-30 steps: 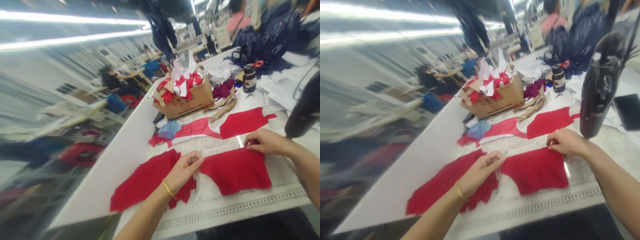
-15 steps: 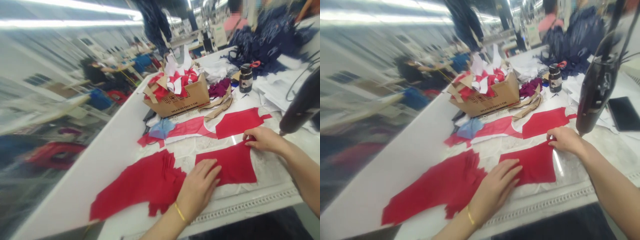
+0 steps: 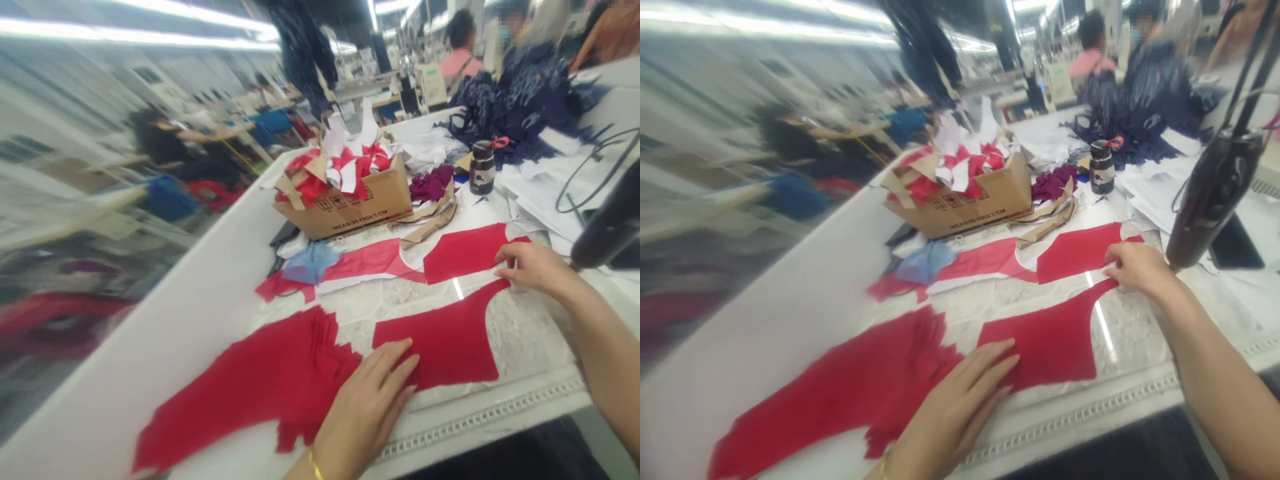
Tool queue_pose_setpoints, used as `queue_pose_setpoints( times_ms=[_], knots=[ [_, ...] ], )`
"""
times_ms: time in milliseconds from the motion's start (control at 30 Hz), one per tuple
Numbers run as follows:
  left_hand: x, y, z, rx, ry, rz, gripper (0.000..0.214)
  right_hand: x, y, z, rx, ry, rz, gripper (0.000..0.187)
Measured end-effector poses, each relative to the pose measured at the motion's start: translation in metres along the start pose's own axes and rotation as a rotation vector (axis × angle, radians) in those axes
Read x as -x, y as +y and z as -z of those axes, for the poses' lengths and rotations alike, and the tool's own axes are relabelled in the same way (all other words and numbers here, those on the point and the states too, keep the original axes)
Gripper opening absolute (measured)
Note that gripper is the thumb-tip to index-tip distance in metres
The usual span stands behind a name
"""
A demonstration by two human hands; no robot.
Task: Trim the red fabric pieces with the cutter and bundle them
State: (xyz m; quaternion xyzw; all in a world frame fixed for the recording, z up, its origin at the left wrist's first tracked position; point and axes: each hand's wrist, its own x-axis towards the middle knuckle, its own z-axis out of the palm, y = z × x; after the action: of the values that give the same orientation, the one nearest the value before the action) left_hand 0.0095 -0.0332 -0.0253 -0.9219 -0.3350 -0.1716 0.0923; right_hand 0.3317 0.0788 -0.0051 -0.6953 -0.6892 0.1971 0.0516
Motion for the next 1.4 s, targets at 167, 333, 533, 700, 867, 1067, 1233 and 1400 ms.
queue_pose_setpoints(
  times_ms=[167,333,533,700,867,1067,1233,1400],
  knots=[
    [-0.006,-0.007,-0.003,0.106,-0.014,0.011,0.024,-0.002,0.002,-0.008,0.003,0.028,0.069,0.023],
    [-0.044,-0.037,-0.015,0.053,-0.155,0.102,0.021,-0.007,-0.002,-0.024,-0.342,0.161,0.165,0.022],
    [-0.108,-0.063,-0.039,-0.073,-0.444,0.321,0.021,-0.004,-0.012,-0.033,-0.538,0.23,0.282,0.039],
    [-0.118,-0.062,-0.039,-0.099,-0.407,0.36,0.025,0.004,-0.026,-0.034,-0.566,0.219,0.354,0.039],
    [-0.093,-0.043,-0.014,-0.103,-0.298,0.338,0.024,0.015,-0.055,-0.051,-0.587,0.192,0.491,0.04],
    [-0.06,-0.024,-0.008,0.025,0.093,0.129,0.02,0.024,-0.09,-0.073,-0.487,0.154,0.679,0.026],
    [-0.045,-0.036,-0.01,0.131,0.107,0.219,0.021,0.038,-0.103,-0.077,-0.4,0.378,0.747,0.01],
    [-0.031,-0.069,-0.014,-0.009,-0.051,0.277,0.017,0.075,-0.107,-0.067,-0.39,0.694,0.955,0.014]
  ],
)
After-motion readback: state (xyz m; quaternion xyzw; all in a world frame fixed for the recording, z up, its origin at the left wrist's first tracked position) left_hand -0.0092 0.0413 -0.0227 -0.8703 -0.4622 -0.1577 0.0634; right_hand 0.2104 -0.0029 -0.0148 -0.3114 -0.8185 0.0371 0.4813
